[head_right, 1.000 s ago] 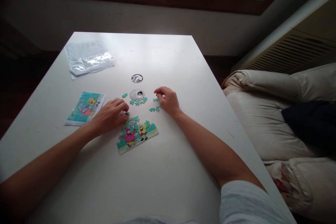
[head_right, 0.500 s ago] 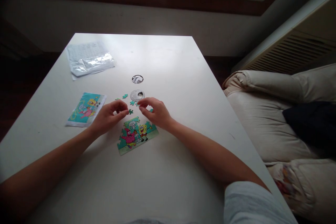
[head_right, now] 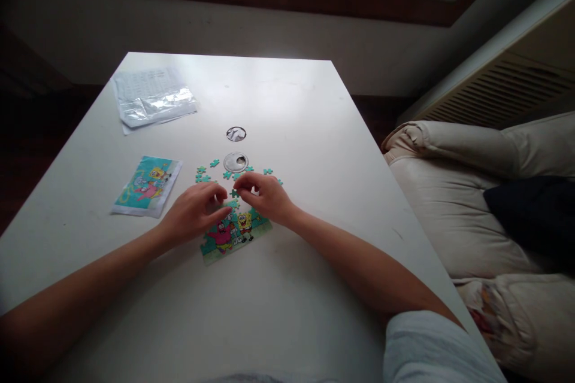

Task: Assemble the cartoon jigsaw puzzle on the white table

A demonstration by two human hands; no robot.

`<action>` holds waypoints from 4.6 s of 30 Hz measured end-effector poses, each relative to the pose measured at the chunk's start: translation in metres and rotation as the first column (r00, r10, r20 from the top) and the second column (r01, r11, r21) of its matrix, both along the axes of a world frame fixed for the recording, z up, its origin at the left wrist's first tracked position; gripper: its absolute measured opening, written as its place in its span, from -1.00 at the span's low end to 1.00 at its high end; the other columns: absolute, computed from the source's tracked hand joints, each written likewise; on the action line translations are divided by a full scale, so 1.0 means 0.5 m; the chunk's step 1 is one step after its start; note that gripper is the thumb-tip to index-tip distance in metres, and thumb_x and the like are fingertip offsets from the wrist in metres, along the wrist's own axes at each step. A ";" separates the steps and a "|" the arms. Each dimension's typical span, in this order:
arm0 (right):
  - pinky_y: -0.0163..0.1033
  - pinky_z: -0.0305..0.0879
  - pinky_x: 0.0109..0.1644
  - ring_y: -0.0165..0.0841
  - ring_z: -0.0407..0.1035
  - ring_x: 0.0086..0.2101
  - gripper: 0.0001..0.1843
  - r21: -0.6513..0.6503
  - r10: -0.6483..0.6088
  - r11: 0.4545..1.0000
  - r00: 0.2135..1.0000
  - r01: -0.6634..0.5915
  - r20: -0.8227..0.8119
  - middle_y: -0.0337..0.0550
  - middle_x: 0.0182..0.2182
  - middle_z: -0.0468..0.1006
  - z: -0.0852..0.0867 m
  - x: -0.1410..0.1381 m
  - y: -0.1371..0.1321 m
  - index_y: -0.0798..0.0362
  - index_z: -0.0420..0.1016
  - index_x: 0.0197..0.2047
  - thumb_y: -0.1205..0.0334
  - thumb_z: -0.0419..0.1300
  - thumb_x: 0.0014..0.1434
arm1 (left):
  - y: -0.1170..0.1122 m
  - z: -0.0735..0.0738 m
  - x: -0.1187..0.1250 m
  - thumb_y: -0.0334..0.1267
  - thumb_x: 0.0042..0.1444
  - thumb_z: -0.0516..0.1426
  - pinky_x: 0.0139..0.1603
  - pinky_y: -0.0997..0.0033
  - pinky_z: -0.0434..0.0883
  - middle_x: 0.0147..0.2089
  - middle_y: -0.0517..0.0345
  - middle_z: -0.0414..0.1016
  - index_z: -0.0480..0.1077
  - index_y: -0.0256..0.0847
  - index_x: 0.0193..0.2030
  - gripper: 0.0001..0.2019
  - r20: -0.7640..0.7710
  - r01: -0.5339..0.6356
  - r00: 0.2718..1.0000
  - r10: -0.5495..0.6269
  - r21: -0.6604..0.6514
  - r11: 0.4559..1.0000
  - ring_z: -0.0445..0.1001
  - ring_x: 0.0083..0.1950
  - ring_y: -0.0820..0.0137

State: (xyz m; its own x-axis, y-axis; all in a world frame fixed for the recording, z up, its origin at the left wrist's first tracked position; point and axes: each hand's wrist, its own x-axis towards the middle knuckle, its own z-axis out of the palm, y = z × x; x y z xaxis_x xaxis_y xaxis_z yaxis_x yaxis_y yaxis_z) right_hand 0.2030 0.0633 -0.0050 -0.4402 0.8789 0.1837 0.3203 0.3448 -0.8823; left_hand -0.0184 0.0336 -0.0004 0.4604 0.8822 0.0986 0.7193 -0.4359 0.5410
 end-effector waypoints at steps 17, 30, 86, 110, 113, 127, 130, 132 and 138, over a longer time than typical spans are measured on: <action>-0.31 0.16 -0.22 -0.43 0.28 -0.38 -0.87 0.107 0.044 0.991 0.960 -0.076 0.275 -0.28 -0.44 0.47 -0.012 -0.013 -0.017 0.04 0.53 -0.30 0.46 0.22 0.14 | 0.031 -0.030 -0.033 0.00 0.24 0.22 0.03 0.15 0.30 -0.04 0.08 0.43 0.43 -0.10 -0.02 -0.72 -0.166 0.156 0.977 -0.132 0.136 0.978 0.37 0.01 0.18; -0.25 0.19 -0.10 -0.32 0.28 -0.25 -0.92 0.280 0.072 0.940 0.913 -0.197 0.402 -0.17 -0.33 0.47 -0.029 -0.011 -0.014 0.04 0.47 -0.28 0.41 0.22 0.22 | 0.034 -0.038 -0.034 -0.03 0.21 0.24 0.07 0.15 0.31 -0.07 0.10 0.43 0.44 -0.09 -0.04 -0.73 -0.129 0.152 0.982 -0.134 0.140 0.978 0.36 -0.03 0.21; -0.17 0.28 -0.13 -0.32 0.36 -0.31 -0.81 0.347 -0.174 0.931 0.973 0.112 0.152 -0.16 -0.37 0.54 -0.040 0.055 0.056 0.01 0.57 -0.25 0.26 0.12 0.31 | 0.009 -0.018 -0.022 -0.24 0.38 0.02 -0.06 0.25 0.34 0.00 0.03 0.52 0.46 -0.08 0.09 -0.75 -0.300 0.426 0.892 -0.339 0.303 0.852 0.43 -0.08 0.29; -0.18 0.28 -0.16 -0.33 0.37 -0.32 -0.82 0.344 -0.177 0.930 0.979 0.132 0.102 -0.18 -0.37 0.55 -0.041 0.052 0.055 0.01 0.56 -0.28 0.26 0.13 0.30 | 0.062 -0.038 -0.074 -0.22 0.26 0.14 0.11 0.01 0.35 0.04 0.02 0.50 0.51 -0.08 0.08 -0.72 -0.170 -0.011 0.983 0.075 0.350 0.937 0.37 0.07 0.11; -0.18 0.27 -0.17 -0.33 0.37 -0.32 -0.82 0.337 -0.178 0.932 0.978 0.132 0.108 -0.18 -0.38 0.55 -0.041 0.052 0.055 0.01 0.56 -0.28 0.26 0.13 0.30 | 0.061 -0.037 -0.072 -0.22 0.24 0.16 0.12 -0.04 0.34 0.11 0.02 0.47 0.49 -0.01 0.13 -0.68 -0.187 0.023 0.982 0.041 0.324 0.946 0.32 0.14 0.07; -0.22 0.26 -0.21 -0.35 0.36 -0.34 -0.84 0.369 -0.159 0.922 0.983 0.114 0.092 -0.19 -0.39 0.54 -0.047 0.053 0.057 0.02 0.58 -0.28 0.27 0.16 0.29 | 0.065 -0.032 -0.069 -0.23 0.29 0.13 0.17 0.02 0.34 0.09 0.04 0.47 0.53 -0.06 0.02 -0.78 -0.179 0.025 0.983 0.029 0.293 0.956 0.30 0.15 0.10; -0.21 0.26 -0.21 -0.35 0.36 -0.34 -0.84 0.372 -0.155 0.921 0.984 0.113 0.086 -0.19 -0.39 0.54 -0.047 0.052 0.057 0.02 0.58 -0.27 0.29 0.16 0.29 | 0.065 -0.028 -0.068 -0.25 0.24 0.16 0.18 0.05 0.34 0.08 0.02 0.47 0.50 -0.12 -0.02 -0.80 -0.164 0.020 0.986 0.027 0.277 0.961 0.31 0.15 0.10; -0.21 0.26 -0.21 -0.35 0.36 -0.34 -0.84 0.375 -0.154 0.920 0.984 0.111 0.087 -0.19 -0.39 0.54 -0.047 0.052 0.057 0.02 0.58 -0.27 0.30 0.16 0.29 | 0.064 -0.026 -0.068 -0.27 0.22 0.18 0.16 0.07 0.34 0.05 0.02 0.48 0.49 -0.13 -0.05 -0.82 -0.149 0.012 0.988 0.031 0.279 0.960 0.33 0.12 0.11; -0.21 0.25 -0.21 -0.35 0.35 -0.35 -0.84 0.404 -0.132 0.911 0.986 0.081 0.099 -0.20 -0.43 0.52 -0.043 0.046 0.052 0.02 0.57 -0.27 0.29 0.16 0.30 | 0.056 -0.029 -0.062 -0.34 0.31 0.06 -0.06 0.25 0.34 -0.20 0.12 0.52 0.46 -0.16 -0.22 -0.85 -0.065 -0.027 0.997 0.046 0.265 0.964 0.42 -0.17 0.30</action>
